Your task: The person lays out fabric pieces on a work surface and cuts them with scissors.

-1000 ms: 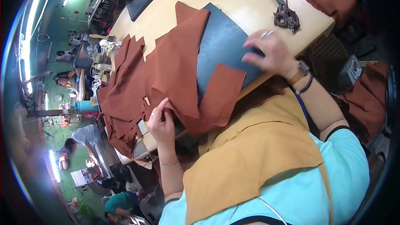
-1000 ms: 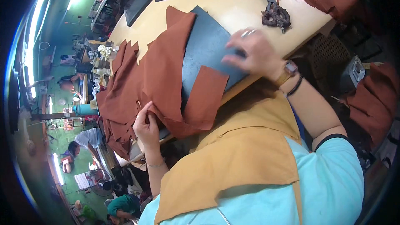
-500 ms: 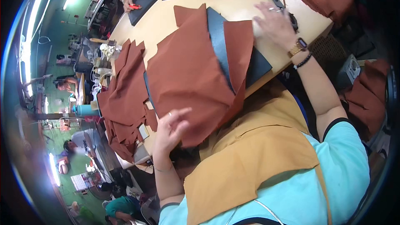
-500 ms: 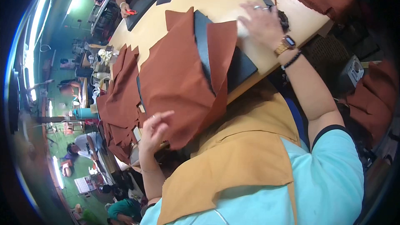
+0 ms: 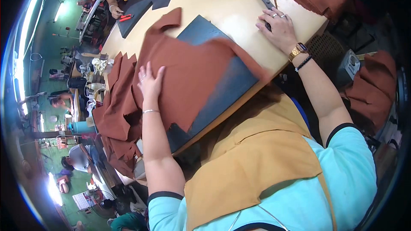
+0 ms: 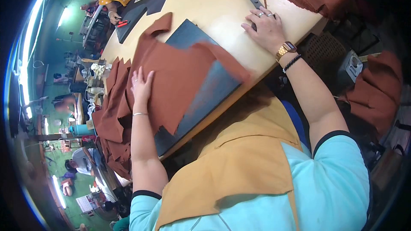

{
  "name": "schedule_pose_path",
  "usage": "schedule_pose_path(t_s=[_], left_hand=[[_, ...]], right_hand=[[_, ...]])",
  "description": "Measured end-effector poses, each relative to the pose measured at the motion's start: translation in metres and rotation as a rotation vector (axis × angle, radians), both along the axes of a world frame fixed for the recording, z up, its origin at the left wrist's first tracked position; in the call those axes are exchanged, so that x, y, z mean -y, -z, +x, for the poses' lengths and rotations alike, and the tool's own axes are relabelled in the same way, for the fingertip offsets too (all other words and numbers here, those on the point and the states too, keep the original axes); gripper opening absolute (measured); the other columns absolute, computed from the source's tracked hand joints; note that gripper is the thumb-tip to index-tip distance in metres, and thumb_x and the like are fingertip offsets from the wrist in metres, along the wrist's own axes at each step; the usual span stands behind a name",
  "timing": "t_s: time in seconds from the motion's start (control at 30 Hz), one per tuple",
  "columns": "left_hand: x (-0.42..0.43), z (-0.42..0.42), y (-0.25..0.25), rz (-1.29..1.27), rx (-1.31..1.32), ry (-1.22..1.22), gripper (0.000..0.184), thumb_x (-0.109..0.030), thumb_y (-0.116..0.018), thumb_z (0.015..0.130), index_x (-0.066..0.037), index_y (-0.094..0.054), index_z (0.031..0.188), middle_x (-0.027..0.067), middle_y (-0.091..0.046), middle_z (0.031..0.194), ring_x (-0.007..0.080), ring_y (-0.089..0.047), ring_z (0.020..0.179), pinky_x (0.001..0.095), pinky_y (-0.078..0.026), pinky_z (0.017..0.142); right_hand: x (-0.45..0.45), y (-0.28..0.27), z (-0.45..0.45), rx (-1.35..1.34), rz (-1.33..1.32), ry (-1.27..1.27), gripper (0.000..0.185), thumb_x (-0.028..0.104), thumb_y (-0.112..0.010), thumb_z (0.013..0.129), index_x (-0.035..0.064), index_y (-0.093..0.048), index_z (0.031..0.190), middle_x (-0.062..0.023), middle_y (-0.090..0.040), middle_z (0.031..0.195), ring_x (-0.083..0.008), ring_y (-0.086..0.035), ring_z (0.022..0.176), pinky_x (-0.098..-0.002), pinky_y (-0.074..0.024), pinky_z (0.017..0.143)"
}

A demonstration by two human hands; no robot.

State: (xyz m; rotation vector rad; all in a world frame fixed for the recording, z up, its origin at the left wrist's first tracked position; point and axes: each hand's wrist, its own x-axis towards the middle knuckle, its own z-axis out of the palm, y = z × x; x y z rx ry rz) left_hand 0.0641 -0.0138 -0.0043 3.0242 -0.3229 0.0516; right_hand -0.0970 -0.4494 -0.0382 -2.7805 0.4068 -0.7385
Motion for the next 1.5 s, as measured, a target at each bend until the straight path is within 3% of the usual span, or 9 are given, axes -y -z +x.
schedule_pose_path(t_s=[0.07,0.4,0.57,0.77,0.8,0.97,1.17,1.3,1.5], left_hand=[[-0.03,0.0,0.013,0.049,0.065,-0.223,0.083,-0.07,-0.04,0.087,-0.015,-0.028,0.148,0.0218,-0.02,0.153,0.0369,-0.018,0.142,0.0614,-0.02,0.108],[-0.068,-0.127,-0.003,0.101,-0.027,-0.352,0.08,-0.062,-0.037,0.092,-0.009,-0.02,0.15,0.0297,-0.014,0.152,0.0428,-0.017,0.141,0.0613,-0.019,0.109],[-0.012,-0.151,-0.015,0.01,-0.029,-0.144,0.082,-0.063,-0.047,0.088,-0.017,-0.019,0.151,0.0207,-0.009,0.156,0.039,-0.007,0.144,0.0672,-0.014,0.107],[-0.016,-0.112,-0.014,0.006,-0.075,0.273,0.086,-0.057,-0.061,0.081,-0.019,-0.025,0.15,0.0162,-0.012,0.157,0.0351,-0.011,0.144,0.066,-0.012,0.108],[-0.03,-0.094,-0.011,-0.008,-0.054,0.239,0.084,-0.06,-0.057,0.083,-0.02,-0.025,0.15,0.0148,-0.015,0.156,0.0327,-0.012,0.145,0.0646,-0.012,0.109],[-0.042,-0.049,0.004,0.017,-0.021,-0.468,0.085,-0.067,-0.045,0.087,-0.016,-0.02,0.151,0.0187,-0.014,0.156,0.037,-0.011,0.144,0.0689,-0.012,0.106],[0.009,-0.146,-0.018,0.06,-0.132,0.414,0.09,-0.061,-0.058,0.081,-0.016,-0.024,0.15,0.0161,-0.013,0.157,0.0381,-0.011,0.144,0.0685,-0.01,0.106],[-0.052,-0.106,-0.017,0.043,-0.079,0.392,0.09,-0.059,-0.061,0.078,-0.017,-0.026,0.149,0.0134,-0.015,0.157,0.0362,-0.013,0.144,0.0628,-0.013,0.11],[-0.096,-0.068,-0.023,0.2,-0.013,0.371,0.084,-0.058,-0.057,0.081,-0.019,-0.026,0.149,0.0138,-0.014,0.157,0.0353,-0.013,0.144,0.0644,-0.014,0.109]], right_hand=[[0.003,0.002,0.001,0.003,0.021,-0.022,0.036,0.044,-0.056,0.088,0.0151,-0.067,0.108,-0.0044,-0.058,0.128,-0.0268,-0.043,0.129,-0.049,-0.0306,0.104],[0.005,0.009,0.003,0.033,-0.001,-0.021,0.035,0.044,-0.057,0.088,0.0157,-0.067,0.107,-0.0044,-0.059,0.126,-0.0253,-0.045,0.128,-0.0489,-0.031,0.103],[0.004,0.007,-0.002,0.034,-0.017,-0.048,0.034,0.042,-0.058,0.088,0.0154,-0.067,0.107,-0.0043,-0.059,0.126,-0.0251,-0.045,0.128,-0.0477,-0.0305,0.104],[0.003,0.006,-0.003,0.031,-0.038,-0.04,0.034,0.041,-0.059,0.086,0.0152,-0.066,0.107,-0.0042,-0.06,0.126,-0.0253,-0.046,0.127,-0.048,-0.0314,0.103],[0.002,0.004,-0.004,0.022,-0.035,-0.037,0.033,0.041,-0.06,0.086,0.0153,-0.066,0.107,-0.0043,-0.059,0.126,-0.0253,-0.046,0.127,-0.0477,-0.0312,0.103],[0.004,0.001,-0.005,0.005,0.001,-0.051,0.033,0.04,-0.06,0.086,0.0159,-0.066,0.107,-0.0034,-0.059,0.126,-0.0243,-0.045,0.128,-0.0463,-0.0301,0.104],[0.003,0.004,-0.004,0.015,0.034,-0.047,0.032,0.04,-0.061,0.085,0.0174,-0.067,0.106,-0.0016,-0.06,0.125,-0.0231,-0.045,0.128,-0.0455,-0.0286,0.106],[0.001,0.001,-0.002,-0.003,0.025,-0.051,0.032,0.039,-0.061,0.084,0.0167,-0.067,0.105,-0.0015,-0.059,0.126,-0.023,-0.044,0.128,-0.0455,-0.0279,0.106],[0.003,0.003,-0.004,0.024,0.041,-0.061,0.032,0.039,-0.062,0.084,0.0162,-0.067,0.105,-0.003,-0.059,0.126,-0.024,-0.045,0.128,-0.0458,-0.0291,0.105]])
